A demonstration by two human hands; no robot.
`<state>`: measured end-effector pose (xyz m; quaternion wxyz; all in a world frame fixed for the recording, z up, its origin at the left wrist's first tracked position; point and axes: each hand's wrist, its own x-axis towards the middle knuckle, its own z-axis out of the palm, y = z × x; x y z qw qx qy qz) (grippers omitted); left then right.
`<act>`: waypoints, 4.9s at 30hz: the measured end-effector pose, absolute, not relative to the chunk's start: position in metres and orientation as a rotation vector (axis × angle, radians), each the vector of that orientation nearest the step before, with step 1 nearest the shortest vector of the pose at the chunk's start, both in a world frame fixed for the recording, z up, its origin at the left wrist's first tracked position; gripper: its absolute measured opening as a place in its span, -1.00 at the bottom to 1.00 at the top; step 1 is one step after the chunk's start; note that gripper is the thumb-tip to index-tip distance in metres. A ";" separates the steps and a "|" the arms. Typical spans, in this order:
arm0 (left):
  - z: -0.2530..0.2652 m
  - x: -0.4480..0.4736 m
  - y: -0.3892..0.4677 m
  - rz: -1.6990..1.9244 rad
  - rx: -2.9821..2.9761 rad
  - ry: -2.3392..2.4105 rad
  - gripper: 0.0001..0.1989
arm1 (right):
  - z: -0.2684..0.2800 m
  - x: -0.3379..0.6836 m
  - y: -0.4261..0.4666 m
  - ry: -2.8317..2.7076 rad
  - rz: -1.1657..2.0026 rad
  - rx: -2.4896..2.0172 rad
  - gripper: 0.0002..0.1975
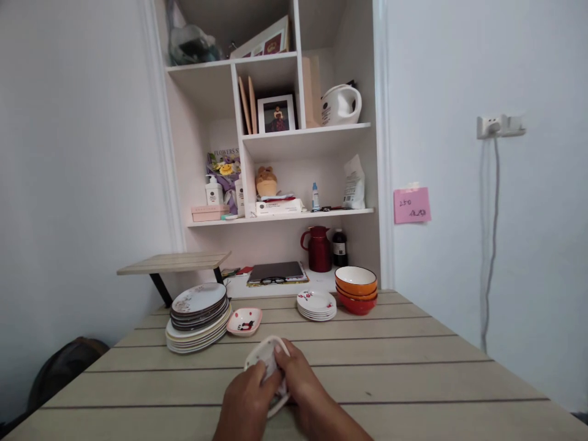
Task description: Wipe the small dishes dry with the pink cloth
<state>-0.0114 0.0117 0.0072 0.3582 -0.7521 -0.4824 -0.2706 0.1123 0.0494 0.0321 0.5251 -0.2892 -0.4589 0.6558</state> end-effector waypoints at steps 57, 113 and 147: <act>0.030 -0.011 0.007 -0.826 -2.019 -2.014 -0.51 | 0.041 0.111 0.044 -1.088 1.653 -0.735 -0.53; 0.034 -0.024 0.005 -0.814 -2.629 -1.376 -0.28 | 0.051 0.154 0.062 -1.065 1.758 -0.931 -0.71; 0.035 -0.003 0.001 -0.972 -2.630 -1.538 -0.68 | 0.045 0.157 0.070 -0.865 2.038 -0.621 -0.63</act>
